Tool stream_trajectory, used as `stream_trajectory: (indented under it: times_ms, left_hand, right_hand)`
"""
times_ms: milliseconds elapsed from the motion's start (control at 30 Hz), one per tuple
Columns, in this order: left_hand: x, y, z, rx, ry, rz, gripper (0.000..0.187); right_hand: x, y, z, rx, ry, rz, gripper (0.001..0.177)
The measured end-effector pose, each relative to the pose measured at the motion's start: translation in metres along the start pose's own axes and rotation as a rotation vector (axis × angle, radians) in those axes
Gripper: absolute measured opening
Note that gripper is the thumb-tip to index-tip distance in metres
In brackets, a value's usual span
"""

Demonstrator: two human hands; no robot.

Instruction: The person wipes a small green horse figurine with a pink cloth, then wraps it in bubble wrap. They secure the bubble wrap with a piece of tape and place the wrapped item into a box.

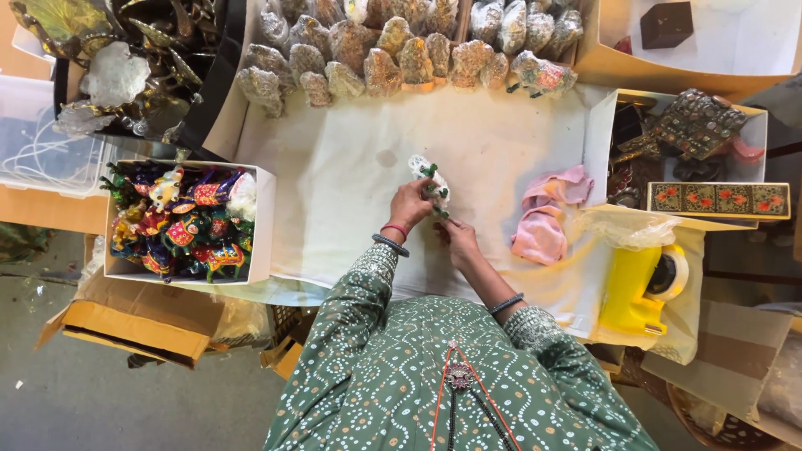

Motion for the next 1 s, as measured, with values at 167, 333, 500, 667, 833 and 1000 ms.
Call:
stream_trajectory:
  times_ms: [167, 333, 500, 667, 833, 1000]
  left_hand:
    - [-0.007, 0.006, 0.0, -0.079, 0.005, 0.049, 0.031]
    - [0.002, 0.004, 0.006, -0.108, 0.014, 0.076, 0.029]
    - [0.013, -0.002, 0.009, -0.114, -0.009, 0.111, 0.034]
    - [0.014, 0.001, 0.012, -0.118, 0.035, 0.041, 0.034]
    - [0.01, 0.004, 0.005, -0.123, 0.043, 0.025, 0.03]
    - [0.011, 0.006, -0.001, -0.053, 0.099, -0.114, 0.033]
  right_hand:
    - [0.031, 0.032, -0.047, -0.02, 0.113, -0.128, 0.021]
    - [0.035, 0.106, -0.084, -0.638, -0.097, -0.844, 0.016]
    - [0.073, 0.166, -0.142, -0.89, -0.184, -0.947, 0.054]
    - [0.094, 0.184, -0.15, -1.102, -0.243, -1.164, 0.056]
    - [0.107, 0.185, -0.139, -1.19, -0.32, -1.387, 0.044]
    - [0.116, 0.18, -0.137, -1.249, -0.27, -1.497, 0.035]
Point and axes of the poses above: each hand's wrist, its own z-axis towards the middle knuckle, its own x-axis out of the palm, y = z × x, the point moved 9 cm from there along z, towards the middle knuckle, and after that the axes turned 1 degree about -y, right-handed, at the moved point
